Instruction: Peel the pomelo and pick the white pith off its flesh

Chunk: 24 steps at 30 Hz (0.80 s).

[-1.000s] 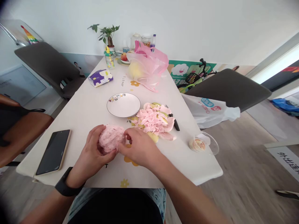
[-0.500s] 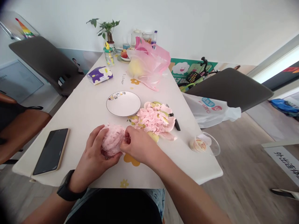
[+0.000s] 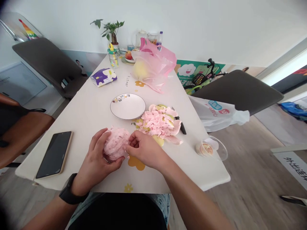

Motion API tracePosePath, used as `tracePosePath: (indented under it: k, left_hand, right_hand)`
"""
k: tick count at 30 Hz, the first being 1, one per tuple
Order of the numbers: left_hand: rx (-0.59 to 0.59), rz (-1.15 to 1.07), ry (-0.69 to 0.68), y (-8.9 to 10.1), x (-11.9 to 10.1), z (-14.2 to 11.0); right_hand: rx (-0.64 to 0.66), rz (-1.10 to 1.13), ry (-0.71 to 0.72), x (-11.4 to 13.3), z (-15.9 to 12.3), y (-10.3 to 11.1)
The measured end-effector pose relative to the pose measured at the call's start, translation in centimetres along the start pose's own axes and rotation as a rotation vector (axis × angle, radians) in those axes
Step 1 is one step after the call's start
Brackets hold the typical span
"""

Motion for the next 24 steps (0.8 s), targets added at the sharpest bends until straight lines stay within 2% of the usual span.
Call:
tracePosePath:
  k: [3,11,15,18,22,24]
  left_hand:
    - [-0.004,-0.004,-0.006,-0.1,-0.1,0.0]
    - [-0.022,-0.003,-0.026,-0.2,-0.6,0.0]
    - [-0.021,-0.004,-0.029,-0.2,-0.5,0.1]
    - [-0.015,-0.012,-0.023,-0.1,-0.3,0.1]
    - [0.000,-0.021,-0.009,0.0,0.0,0.1]
    - [0.013,-0.027,-0.007,0.0,0.2,0.0]
  right_hand:
    - [0.010,-0.094,0.004,0.4,0.2,0.2]
    - [-0.081,-0.487,0.021,1.9,0.7,0.9]
    - [-0.110,-0.565,0.026,2.2,0.9,0.9]
    - [-0.095,-0.452,0.005,1.3,0.9,0.8]
    - [0.029,-0.048,-0.029,-0.5,0.5,-0.3]
    - [0.071,0.064,-0.011,-0.6,0.2,-0.6]
Point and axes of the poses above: each hand's wrist, its own z-axis towards the middle knuckle, its own y-axis out of the back of the hand, x = y × z, the point moved 10 cm from there along z, towards the middle knuckle, and after that the axes turned 10 degrees about -z, right-handed, at the moved point
